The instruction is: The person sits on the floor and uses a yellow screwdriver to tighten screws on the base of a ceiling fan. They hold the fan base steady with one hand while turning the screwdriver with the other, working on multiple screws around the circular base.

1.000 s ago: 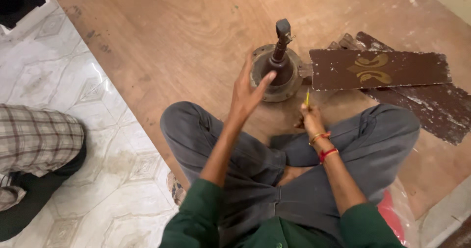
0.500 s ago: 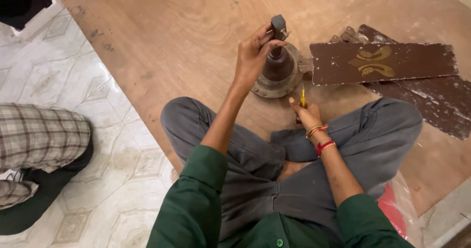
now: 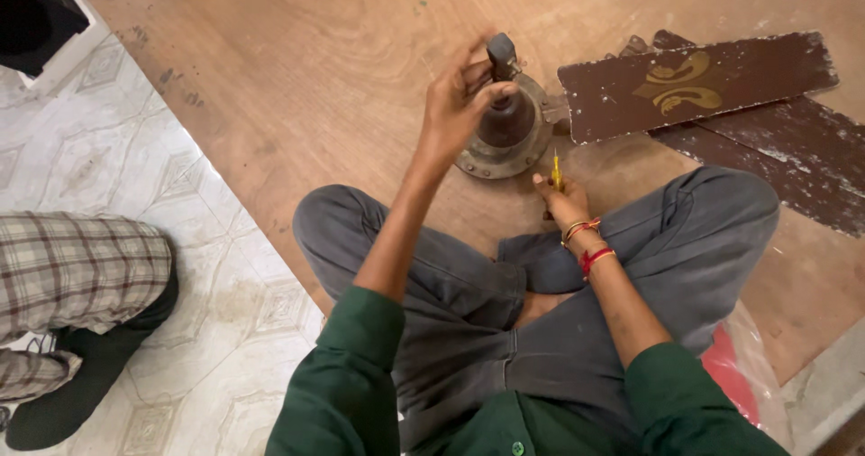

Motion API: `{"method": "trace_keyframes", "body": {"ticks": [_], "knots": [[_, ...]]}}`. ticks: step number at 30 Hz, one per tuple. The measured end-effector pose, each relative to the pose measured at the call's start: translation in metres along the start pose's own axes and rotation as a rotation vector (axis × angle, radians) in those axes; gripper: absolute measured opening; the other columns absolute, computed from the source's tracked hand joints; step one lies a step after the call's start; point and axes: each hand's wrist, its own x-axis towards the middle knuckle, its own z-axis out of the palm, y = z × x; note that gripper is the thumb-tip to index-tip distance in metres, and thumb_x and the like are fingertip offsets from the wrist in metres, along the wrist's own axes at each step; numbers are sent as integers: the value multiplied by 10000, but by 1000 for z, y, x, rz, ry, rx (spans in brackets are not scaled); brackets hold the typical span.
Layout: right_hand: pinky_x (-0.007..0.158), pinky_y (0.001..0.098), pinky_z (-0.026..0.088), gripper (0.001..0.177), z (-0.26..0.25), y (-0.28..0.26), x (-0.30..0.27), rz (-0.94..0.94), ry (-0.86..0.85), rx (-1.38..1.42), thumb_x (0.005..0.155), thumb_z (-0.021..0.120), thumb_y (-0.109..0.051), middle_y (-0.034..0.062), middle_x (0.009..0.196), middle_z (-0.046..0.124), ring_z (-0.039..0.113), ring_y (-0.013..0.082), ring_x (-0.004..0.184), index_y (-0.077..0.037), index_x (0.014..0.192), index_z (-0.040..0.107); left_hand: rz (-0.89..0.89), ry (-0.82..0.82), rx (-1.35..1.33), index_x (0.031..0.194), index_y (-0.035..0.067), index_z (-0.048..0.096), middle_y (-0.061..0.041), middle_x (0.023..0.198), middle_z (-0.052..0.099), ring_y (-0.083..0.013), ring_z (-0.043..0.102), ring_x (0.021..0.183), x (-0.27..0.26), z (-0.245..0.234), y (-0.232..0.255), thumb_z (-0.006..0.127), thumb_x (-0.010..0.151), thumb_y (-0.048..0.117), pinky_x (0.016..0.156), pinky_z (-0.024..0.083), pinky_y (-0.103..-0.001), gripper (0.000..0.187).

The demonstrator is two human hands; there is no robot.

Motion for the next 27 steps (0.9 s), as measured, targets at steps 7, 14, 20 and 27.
{"method": "trace_keyframes", "body": {"ticks": [7, 14, 20, 27], "knots": [[515, 282, 456, 388, 8, -1, -3, 48, -33, -21, 878, 771, -470, -42, 657, 538, 490, 84, 542, -96, 918, 674, -50, -212, -127, 1542, -33, 473, -150, 1449, 629, -180, 615, 1330, 32, -25, 8, 706, 1052, 77, 1166, 510, -336, 554], [516, 302, 459, 457, 16, 5, 14, 188, -67, 257, 852, 797, -515, -28, 645, 505, 442, 97, 509, -135, 811, 547, 13, -292, -85, 1440, -51, 580, -86, 1322, 690, -118, 649, 1208, 39, -29, 3, 667, 1083, 89, 1084, 528, -277, 394], [557, 290, 485, 453, 29, 11, 5, 215, -169, 336, 871, 757, -541, -29, 708, 543, 445, 75, 528, -152, 847, 525, 6, -45, -8, 1311, -47, 657, -62, 1063, 776, -102, 715, 1009, 30, -4, -1, 691, 1020, 86, 905, 579, -257, 322], [552, 286, 438, 372, 38, 11, 9, 233, -200, 489, 921, 742, -464, -34, 731, 542, 422, 74, 529, -169, 911, 516, -5, 65, 167, 1262, 1, 639, -81, 1076, 786, -142, 761, 1040, 7, 14, 19, 706, 990, 104, 858, 587, -267, 299]]}}
